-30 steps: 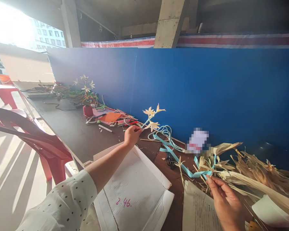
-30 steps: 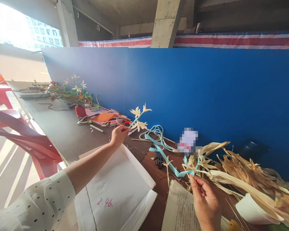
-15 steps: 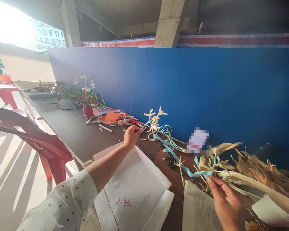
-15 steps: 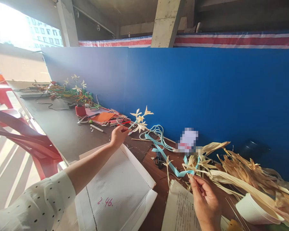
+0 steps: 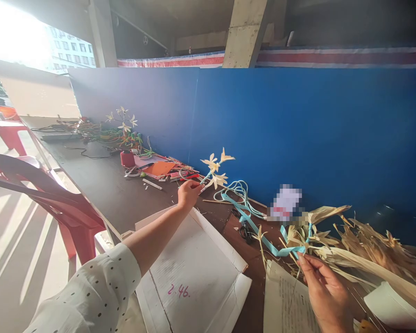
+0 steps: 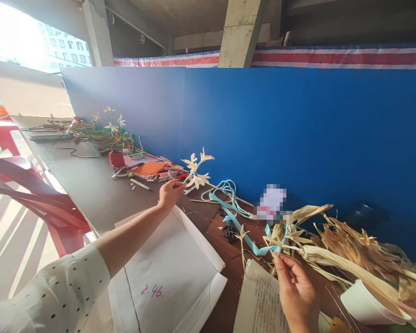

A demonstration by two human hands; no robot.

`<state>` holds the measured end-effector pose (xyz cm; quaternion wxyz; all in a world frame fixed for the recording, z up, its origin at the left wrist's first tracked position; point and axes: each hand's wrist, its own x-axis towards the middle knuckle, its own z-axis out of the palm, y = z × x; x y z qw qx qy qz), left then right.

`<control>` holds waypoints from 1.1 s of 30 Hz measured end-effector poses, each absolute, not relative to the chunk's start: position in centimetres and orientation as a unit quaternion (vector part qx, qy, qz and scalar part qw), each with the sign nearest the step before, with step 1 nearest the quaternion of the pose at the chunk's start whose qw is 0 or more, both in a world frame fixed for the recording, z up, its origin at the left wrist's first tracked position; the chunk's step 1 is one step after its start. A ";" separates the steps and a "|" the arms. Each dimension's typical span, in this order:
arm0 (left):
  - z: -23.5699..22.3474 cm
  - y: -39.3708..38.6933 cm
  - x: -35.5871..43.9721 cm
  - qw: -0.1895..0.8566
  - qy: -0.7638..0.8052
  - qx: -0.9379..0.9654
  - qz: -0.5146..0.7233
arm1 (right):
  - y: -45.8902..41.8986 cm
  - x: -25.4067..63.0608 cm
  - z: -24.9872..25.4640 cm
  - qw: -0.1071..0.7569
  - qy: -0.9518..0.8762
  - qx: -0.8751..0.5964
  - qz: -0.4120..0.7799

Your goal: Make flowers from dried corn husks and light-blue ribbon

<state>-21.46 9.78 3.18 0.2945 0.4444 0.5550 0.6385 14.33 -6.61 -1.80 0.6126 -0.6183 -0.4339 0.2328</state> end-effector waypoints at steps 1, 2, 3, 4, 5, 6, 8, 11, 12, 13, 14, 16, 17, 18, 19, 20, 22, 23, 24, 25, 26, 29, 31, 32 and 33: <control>3.4 9.8 -21.5 0.318 0.551 0.421 0.647 | -6.6 14.4 -1.9 0.613 -0.434 -0.618 0.233; 3.6 9.9 -21.6 0.340 0.544 0.400 0.655 | -6.5 14.5 -2.0 0.613 -0.434 -0.618 0.232; 3.9 10.0 -21.7 0.360 0.536 0.380 0.662 | -6.5 14.6 -2.1 0.612 -0.435 -0.619 0.230; 4.2 10.1 -21.8 0.376 0.528 0.364 0.669 | -6.4 14.6 -2.2 0.612 -0.436 -0.618 0.230; 4.5 10.2 -22.0 0.389 0.521 0.351 0.674 | -6.4 14.7 -2.3 0.614 -0.437 -0.616 0.230; 4.7 10.4 -22.1 0.398 0.519 0.341 0.676 | -6.3 14.8 -2.4 0.616 -0.437 -0.613 0.231; 4.9 10.8 -22.6 0.407 0.522 0.327 0.675 | -6.3 14.8 -2.5 0.622 -0.434 -0.608 0.236; 4.7 11.6 -23.3 0.407 0.536 0.317 0.669 | -6.3 14.7 -2.5 0.622 -0.439 -0.605 0.233; 4.5 11.8 -23.5 0.404 0.541 0.316 0.667 | -6.3 14.7 -2.4 0.620 -0.443 -0.606 0.231; 4.3 12.1 -23.7 0.400 0.546 0.317 0.665 | -6.3 14.7 -2.4 0.617 -0.446 -0.607 0.227; 4.1 12.4 -24.0 0.396 0.552 0.317 0.662 | -6.3 14.7 -2.4 0.613 -0.450 -0.610 0.225; 3.7 13.0 -24.4 0.389 0.563 0.314 0.659 | -6.4 14.7 -2.3 0.606 -0.453 -0.616 0.220; 3.6 13.3 -24.5 0.387 0.567 0.312 0.657 | -6.4 14.7 -2.3 0.602 -0.454 -0.620 0.217; 3.4 13.5 -24.7 0.386 0.569 0.310 0.656 | -6.5 14.7 -2.3 0.598 -0.456 -0.624 0.214; 3.3 13.8 -24.9 0.385 0.572 0.310 0.654 | -6.5 14.7 -2.3 0.595 -0.456 -0.627 0.212; 3.3 14.1 -25.0 0.384 0.575 0.309 0.653 | -6.5 14.7 -2.3 0.594 -0.456 -0.628 0.210; 3.1 14.6 -25.2 0.381 0.580 0.309 0.650 | -6.5 14.8 -2.3 0.594 -0.456 -0.629 0.209; 3.1 14.8 -25.3 0.380 0.583 0.308 0.649 | -6.5 14.8 -2.3 0.595 -0.456 -0.627 0.210; 3.0 15.1 -25.4 0.380 0.587 0.308 0.646 | -6.5 14.8 -2.3 0.596 -0.456 -0.626 0.211; 3.0 15.3 -25.4 0.380 0.592 0.306 0.642 | -6.5 14.8 -2.3 0.598 -0.456 -0.624 0.212; 2.9 15.5 -25.5 0.381 0.597 0.304 0.637 | -6.5 14.8 -2.3 0.600 -0.456 -0.622 0.214; 2.7 16.2 -25.5 0.388 0.611 0.297 0.624 | -6.4 14.7 -2.3 0.608 -0.445 -0.617 0.225; 2.3 16.7 -25.6 0.391 0.622 0.289 0.614 | -6.3 14.6 -2.3 0.613 -0.437 -0.617 0.231; 2.1 16.9 -25.7 0.391 0.630 0.284 0.608 | -6.3 14.6 -2.3 0.614 -0.435 -0.616 0.232; 1.9 17.1 -25.8 0.389 0.639 0.279 0.602 | -6.3 14.5 -2.3 0.615 -0.435 -0.615 0.231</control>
